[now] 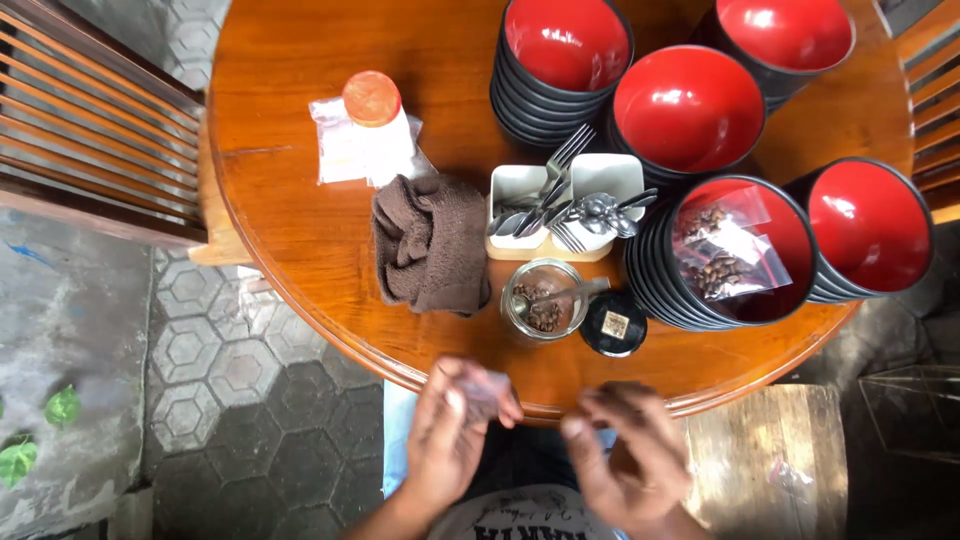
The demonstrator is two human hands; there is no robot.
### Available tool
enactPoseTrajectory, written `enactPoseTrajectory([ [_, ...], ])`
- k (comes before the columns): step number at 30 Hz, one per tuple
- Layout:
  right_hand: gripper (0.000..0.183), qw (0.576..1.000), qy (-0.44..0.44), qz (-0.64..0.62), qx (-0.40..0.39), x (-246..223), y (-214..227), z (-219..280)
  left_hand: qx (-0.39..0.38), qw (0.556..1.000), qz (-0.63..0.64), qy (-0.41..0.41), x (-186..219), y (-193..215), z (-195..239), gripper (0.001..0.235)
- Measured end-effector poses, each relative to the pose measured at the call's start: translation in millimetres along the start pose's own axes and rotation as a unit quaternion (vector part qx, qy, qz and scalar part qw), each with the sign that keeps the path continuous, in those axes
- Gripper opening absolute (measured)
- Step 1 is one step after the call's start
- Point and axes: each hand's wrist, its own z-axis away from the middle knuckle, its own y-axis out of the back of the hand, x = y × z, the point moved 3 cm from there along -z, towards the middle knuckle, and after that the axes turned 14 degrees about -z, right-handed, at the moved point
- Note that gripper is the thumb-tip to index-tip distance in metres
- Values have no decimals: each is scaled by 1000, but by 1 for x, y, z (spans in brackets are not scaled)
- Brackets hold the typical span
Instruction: Scooping coffee beans from a glass jar into small plastic bags using a spoon and sealing them.
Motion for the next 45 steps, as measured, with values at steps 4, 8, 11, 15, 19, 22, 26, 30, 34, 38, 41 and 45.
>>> enactPoseTrajectory([
  [4, 36, 990, -60, -60, -115, -18, -9, 0, -78, 994, -61, -52, 6, -17, 19, 35],
  [8, 18, 986, -79, -87, -121, -30, -10, 5, -53, 972, -218, -70, 0, -18, 33, 37],
  [11, 15, 980, -100, -107, -133, -32, -3, 15, -49, 968, -237, -67, -7, -15, 46, 33],
  [15, 18, 971, -95, -142, -167, -29, 5, 22, -68, 963, -257, -47, -12, -15, 52, 34],
  [19, 16, 970, -105, -146, -165, -28, 8, 17, -70, 952, -297, -37, -31, -3, 49, 35],
  [22, 23, 976, -140, -108, -128, -19, 14, 20, -98, 960, -259, 39, -26, -14, 47, 33],
  [26, 24, 979, -130, -122, -97, -6, 17, 15, -60, 973, -204, 92, -38, -17, 37, 31],
  [30, 26, 975, -181, -117, -57, -2, 17, 13, -29, 964, -194, 179, -57, -10, 31, 30],
  [34, 26, 971, -184, -119, -91, 21, 30, 8, 0, 931, -231, 283, -35, -24, 15, 27],
  [38, 23, 956, -243, -121, -110, 40, 33, 13, -74, 939, -227, 249, -48, -15, 3, 26],
  [41, 21, 950, -266, -135, -89, 41, 30, 5, -67, 936, -245, 242, -59, -9, -5, 21],
  [45, 22, 959, -236, -138, -71, 58, 34, 5, -57, 935, -272, 218, -74, -7, -19, 24],
])
